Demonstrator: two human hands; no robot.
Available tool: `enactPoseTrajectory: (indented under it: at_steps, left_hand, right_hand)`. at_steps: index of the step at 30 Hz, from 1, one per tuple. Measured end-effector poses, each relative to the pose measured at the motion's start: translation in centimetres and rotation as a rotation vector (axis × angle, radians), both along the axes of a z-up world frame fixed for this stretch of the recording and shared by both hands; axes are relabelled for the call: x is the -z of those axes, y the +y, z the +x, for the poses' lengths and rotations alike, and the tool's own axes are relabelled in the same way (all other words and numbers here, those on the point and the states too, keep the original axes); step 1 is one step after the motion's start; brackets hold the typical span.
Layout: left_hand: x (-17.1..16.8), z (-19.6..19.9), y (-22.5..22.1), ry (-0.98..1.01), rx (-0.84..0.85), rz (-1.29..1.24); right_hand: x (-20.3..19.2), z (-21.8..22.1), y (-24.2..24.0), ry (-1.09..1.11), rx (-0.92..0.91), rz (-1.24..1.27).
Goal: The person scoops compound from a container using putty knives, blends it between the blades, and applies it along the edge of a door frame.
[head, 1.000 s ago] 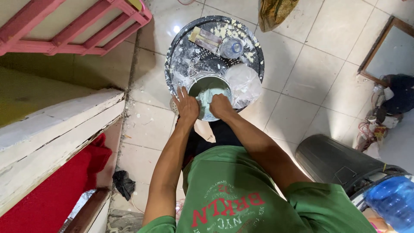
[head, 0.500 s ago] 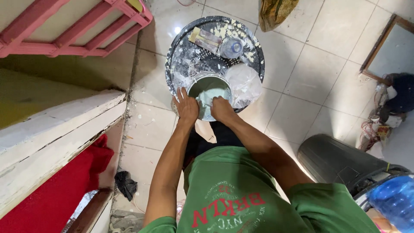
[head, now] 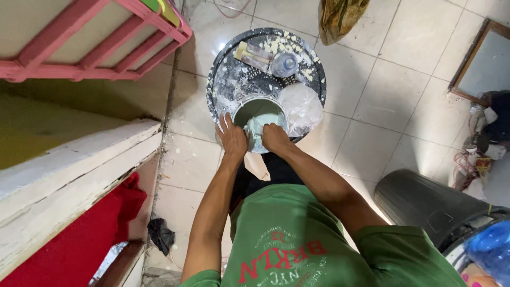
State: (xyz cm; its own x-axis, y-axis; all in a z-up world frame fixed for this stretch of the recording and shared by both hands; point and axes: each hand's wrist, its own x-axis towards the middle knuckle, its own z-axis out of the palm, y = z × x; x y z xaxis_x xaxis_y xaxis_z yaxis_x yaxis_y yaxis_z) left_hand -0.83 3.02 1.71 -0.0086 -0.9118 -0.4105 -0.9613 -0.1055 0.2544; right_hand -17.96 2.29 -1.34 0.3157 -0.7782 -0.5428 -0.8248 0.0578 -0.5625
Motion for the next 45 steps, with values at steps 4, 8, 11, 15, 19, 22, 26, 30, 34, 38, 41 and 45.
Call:
enactPoseTrajectory:
  at_steps: [4,8,11,15,19,22,26,30,34,38,41,45]
  left_hand:
    - [-2.7,-0.2,0.1,0.058,0.002,-0.057]
    - [-4.2,0.5,0.1,0.145,-0.043,-0.166]
    - [-4.7,1.2,1.0,0.270,-0.110,-0.234]
    - [-4.7,2.8,2.3,0.296,-0.205,-0.149]
    - [-5.2,5.0,2.7,0.461,-0.503,0.094]
    - [-5.7,7.0,3.4,0.564,-0.677,0.314]
    - [-5.2,9.2,4.3,0.711,-0.772,0.463]
    - [-4.4,10.4,5.0,0.764,-0.772,0.582]
    - [-3.7,10.4,6.0,0.852,-0.809,0.554]
    - [-3.2,10.3,6.6,0.889,-0.853,0.532]
    - [-2.9,10.4,6.7,0.858,-0.856,0.535]
    - [-2.3,10.5,6.8,0.944,-0.798,0.459]
  right_hand:
    - [-2.1,-1.5,0.1,-0.034,0.102,-0.022]
    - [-6.3,-4.8,-0.3,-0.041,0.155,0.025]
    - [-9.1,-6.9,-0.4,-0.032,0.132,-0.063]
    - [-10.0,-9.0,0.8,-0.086,0.170,-0.152]
    - [-9.8,-11.0,2.6,-0.024,0.241,-0.028]
    - [-9.0,-12.2,2.9,0.023,0.334,0.231]
    - [-8.4,-12.9,3.6,0.033,0.406,0.307]
    - [-9.0,-12.8,5.1,-0.064,0.416,0.090]
    - [-8.9,-12.7,7.0,-0.142,0.300,-0.265]
    - [-7.3,-12.8,8.0,-0.264,0.167,-0.571]
    - [-6.3,-12.6,7.3,-0.144,0.128,-0.340]
    - [-6.1,-12.4,7.1,-0.165,0.105,-0.365]
